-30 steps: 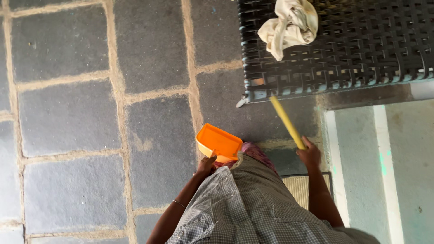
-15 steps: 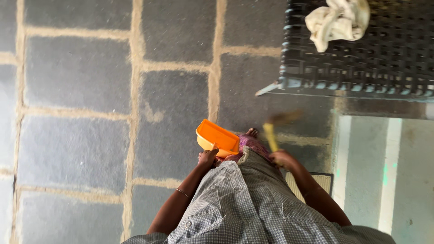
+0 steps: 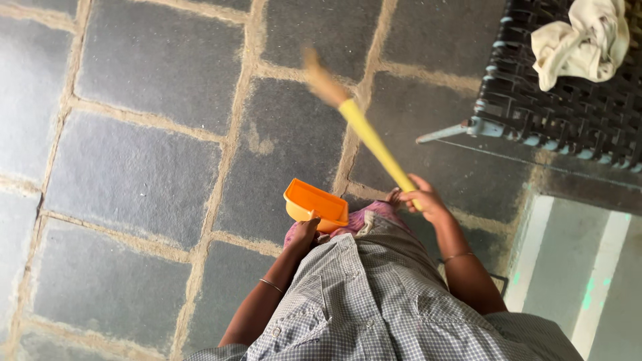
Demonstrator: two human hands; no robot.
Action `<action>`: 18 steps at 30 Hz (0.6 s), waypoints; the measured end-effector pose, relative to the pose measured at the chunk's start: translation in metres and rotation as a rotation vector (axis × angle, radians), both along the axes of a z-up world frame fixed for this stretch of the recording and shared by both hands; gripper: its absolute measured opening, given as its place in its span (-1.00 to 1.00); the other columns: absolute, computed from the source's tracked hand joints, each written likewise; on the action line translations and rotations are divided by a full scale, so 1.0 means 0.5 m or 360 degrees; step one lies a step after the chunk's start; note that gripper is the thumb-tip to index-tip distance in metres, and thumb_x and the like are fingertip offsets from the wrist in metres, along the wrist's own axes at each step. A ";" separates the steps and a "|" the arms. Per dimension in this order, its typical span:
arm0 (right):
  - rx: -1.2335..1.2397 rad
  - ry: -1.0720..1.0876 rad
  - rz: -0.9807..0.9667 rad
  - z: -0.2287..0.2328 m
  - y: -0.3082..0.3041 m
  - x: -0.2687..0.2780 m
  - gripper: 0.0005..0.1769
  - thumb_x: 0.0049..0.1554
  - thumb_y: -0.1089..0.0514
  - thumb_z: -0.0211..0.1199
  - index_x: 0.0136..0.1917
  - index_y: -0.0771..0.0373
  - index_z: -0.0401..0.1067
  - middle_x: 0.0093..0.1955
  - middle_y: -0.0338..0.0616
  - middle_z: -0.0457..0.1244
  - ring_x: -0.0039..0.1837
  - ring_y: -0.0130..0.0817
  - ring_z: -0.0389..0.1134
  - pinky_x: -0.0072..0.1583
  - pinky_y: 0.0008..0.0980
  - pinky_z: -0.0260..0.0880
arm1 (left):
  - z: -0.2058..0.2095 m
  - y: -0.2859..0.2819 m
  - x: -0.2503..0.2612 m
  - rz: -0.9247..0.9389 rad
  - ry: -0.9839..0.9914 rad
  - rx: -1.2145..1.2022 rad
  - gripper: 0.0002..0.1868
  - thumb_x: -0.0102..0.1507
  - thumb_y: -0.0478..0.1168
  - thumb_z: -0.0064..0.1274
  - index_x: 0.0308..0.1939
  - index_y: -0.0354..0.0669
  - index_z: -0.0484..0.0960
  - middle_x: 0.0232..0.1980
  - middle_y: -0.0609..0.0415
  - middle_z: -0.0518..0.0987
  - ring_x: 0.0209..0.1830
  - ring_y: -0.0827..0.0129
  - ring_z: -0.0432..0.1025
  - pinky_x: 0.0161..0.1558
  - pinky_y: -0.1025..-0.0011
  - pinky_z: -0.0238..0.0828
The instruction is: The person sweeps debris from a stone floor using a hand broom and collects it into an orange dustpan while moving through a home.
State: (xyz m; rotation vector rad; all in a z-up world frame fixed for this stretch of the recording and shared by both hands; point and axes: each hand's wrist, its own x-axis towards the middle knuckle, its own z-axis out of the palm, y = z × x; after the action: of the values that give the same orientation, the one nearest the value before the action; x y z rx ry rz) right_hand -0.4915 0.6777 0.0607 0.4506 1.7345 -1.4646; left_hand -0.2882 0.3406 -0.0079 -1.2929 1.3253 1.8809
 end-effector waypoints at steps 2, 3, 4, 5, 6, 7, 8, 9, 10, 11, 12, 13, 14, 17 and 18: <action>0.0087 0.0082 -0.0208 0.002 0.029 -0.016 0.03 -0.07 0.41 0.32 0.59 0.10 -0.02 -0.15 -0.08 0.37 -0.37 -0.53 0.28 -0.43 -0.52 0.22 | 0.005 -0.013 0.008 0.0033 0.0007 -0.0001 -0.57 0.32 0.03 0.02 -0.40 -0.30 0.50 -0.62 0.10 0.35 -0.71 0.40 0.22 -0.64 0.36 0.12; 0.0144 0.0116 -0.0278 -0.001 0.040 -0.029 -0.08 -0.08 0.41 0.31 0.51 0.11 0.11 -0.19 -0.14 0.32 -0.39 -0.53 0.25 -0.44 -0.51 0.19 | 0.007 -0.021 0.010 -0.0004 0.0019 -0.0036 -0.55 0.33 0.03 0.02 -0.42 -0.31 0.49 -0.62 0.10 0.35 -0.72 0.41 0.22 -0.64 0.37 0.13; 0.0201 0.0150 -0.0349 -0.006 0.047 -0.043 -0.19 -0.09 0.41 0.30 0.43 0.12 0.23 -0.24 -0.20 0.27 -0.41 -0.53 0.21 -0.45 -0.50 0.17 | 0.008 -0.026 0.011 -0.0041 0.0030 -0.0072 -0.53 0.34 0.04 0.02 -0.44 -0.32 0.48 -0.62 0.09 0.36 -0.72 0.42 0.23 -0.65 0.38 0.13; 0.0258 0.0180 -0.0422 -0.013 0.047 -0.052 -0.28 -0.10 0.40 0.29 0.35 0.13 0.36 -0.29 -0.25 0.23 -0.43 -0.53 0.18 -0.47 -0.49 0.15 | 0.010 -0.027 0.010 0.0042 0.0071 -0.0040 -0.55 0.34 0.02 0.03 -0.46 -0.29 0.44 -0.63 0.08 0.34 -0.74 0.40 0.21 -0.67 0.36 0.12; 0.0307 0.0140 -0.0474 -0.022 0.042 -0.065 -0.42 -0.05 0.37 0.32 0.25 0.16 0.35 -0.32 -0.25 0.21 -0.43 -0.53 0.18 -0.46 -0.49 0.17 | 0.011 -0.023 0.004 0.0124 0.0113 -0.0009 -0.56 0.33 0.00 0.04 -0.48 -0.27 0.40 -0.64 0.06 0.32 -0.76 0.39 0.20 -0.69 0.34 0.11; 0.0357 0.0099 -0.0528 -0.029 0.037 -0.085 -0.56 -0.01 0.33 0.36 0.14 0.19 0.35 -0.35 -0.24 0.19 -0.43 -0.52 0.18 -0.45 -0.50 0.19 | 0.012 -0.021 -0.002 0.0205 0.0155 0.0022 -0.56 0.33 -0.02 0.05 -0.50 -0.24 0.35 -0.65 0.05 0.31 -0.77 0.37 0.18 -0.71 0.32 0.10; 0.0406 0.0059 -0.0582 -0.036 0.032 -0.102 -0.67 0.04 0.30 0.39 0.04 0.22 0.34 -0.37 -0.24 0.18 -0.44 -0.52 0.19 -0.44 -0.50 0.20 | 0.012 -0.021 -0.006 0.0248 0.0176 0.0078 -0.58 0.32 -0.01 0.06 -0.49 -0.18 0.35 -0.65 0.06 0.29 -0.78 0.39 0.16 -0.72 0.33 0.08; 0.0378 -0.0055 -0.0526 -0.045 0.022 -0.117 -0.70 0.04 0.28 0.39 0.01 0.22 0.35 -0.39 -0.23 0.18 -0.45 -0.51 0.17 -0.44 -0.50 0.19 | 0.012 -0.022 -0.011 0.0292 0.0197 0.0131 -0.61 0.32 -0.01 0.06 -0.48 -0.12 0.34 -0.65 0.08 0.28 -0.79 0.40 0.14 -0.73 0.34 0.05; 0.0350 -0.0169 -0.0469 -0.057 0.005 -0.135 -0.73 0.05 0.27 0.40 -0.02 0.21 0.36 -0.40 -0.22 0.17 -0.46 -0.49 0.16 -0.45 -0.51 0.17 | 0.013 -0.023 -0.021 0.0336 0.0218 0.0185 -0.63 0.31 -0.01 0.07 -0.47 -0.06 0.33 -0.65 0.10 0.27 -0.80 0.42 0.12 -0.74 0.35 0.03; 0.0319 -0.0286 -0.0409 -0.072 -0.018 -0.150 -0.75 0.06 0.25 0.40 -0.04 0.21 0.37 -0.42 -0.21 0.17 -0.47 -0.48 0.14 -0.45 -0.51 0.15 | 0.015 -0.025 -0.034 0.0324 0.0190 0.0112 -0.65 0.30 -0.01 0.07 -0.47 -0.06 0.36 -0.65 0.07 0.32 -0.79 0.39 0.16 -0.73 0.33 0.07; 0.0262 -0.0304 -0.0202 -0.088 -0.050 -0.154 -0.72 0.04 0.30 0.41 -0.03 0.30 0.36 -0.41 -0.13 0.18 -0.47 -0.41 0.16 -0.48 -0.44 0.13 | 0.016 -0.025 -0.050 0.0311 0.0161 0.0039 -0.67 0.29 -0.01 0.07 -0.46 -0.07 0.39 -0.64 0.04 0.37 -0.78 0.35 0.21 -0.72 0.32 0.12; 0.0203 -0.0324 0.0003 -0.100 -0.068 -0.153 -0.69 0.02 0.35 0.41 -0.02 0.39 0.35 -0.40 -0.06 0.19 -0.48 -0.34 0.18 -0.50 -0.38 0.11 | 0.017 -0.027 -0.066 0.0296 0.0132 -0.0036 -0.69 0.27 -0.02 0.07 -0.45 -0.08 0.42 -0.63 0.01 0.43 -0.78 0.31 0.26 -0.70 0.31 0.16; 0.0316 -0.0278 0.0164 -0.107 -0.089 -0.148 -0.55 -0.03 0.40 0.37 0.13 0.24 0.37 -0.36 -0.09 0.23 -0.46 -0.38 0.18 -0.49 -0.38 0.12 | 0.017 -0.031 -0.079 0.0298 0.0115 -0.0040 -0.65 0.28 0.00 0.08 -0.45 -0.13 0.42 -0.62 -0.01 0.44 -0.77 0.30 0.27 -0.70 0.31 0.18; 0.0495 -0.0176 0.0517 -0.118 -0.156 -0.143 -0.13 -0.07 0.43 0.37 0.45 -0.06 0.27 -0.26 -0.13 0.30 -0.43 -0.43 0.19 -0.47 -0.39 0.17 | 0.015 -0.046 -0.119 0.0276 0.0051 -0.0090 -0.59 0.29 0.03 0.10 -0.44 -0.24 0.46 -0.60 -0.05 0.48 -0.76 0.28 0.32 -0.68 0.30 0.23; 0.0529 -0.0145 0.0610 -0.115 -0.164 -0.160 -0.02 -0.07 0.43 0.39 0.54 -0.14 0.21 -0.23 -0.13 0.32 -0.43 -0.44 0.19 -0.47 -0.40 0.19 | 0.015 -0.050 -0.137 0.0251 0.0021 -0.0126 -0.59 0.29 0.04 0.10 -0.43 -0.25 0.49 -0.60 -0.07 0.49 -0.75 0.27 0.33 -0.67 0.30 0.24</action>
State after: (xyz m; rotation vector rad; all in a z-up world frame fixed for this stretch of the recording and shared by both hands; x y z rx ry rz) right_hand -0.5714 0.5956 0.0030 0.3253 1.8730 -0.8789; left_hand -0.3567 0.3158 -0.0002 -1.4656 1.3518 1.9622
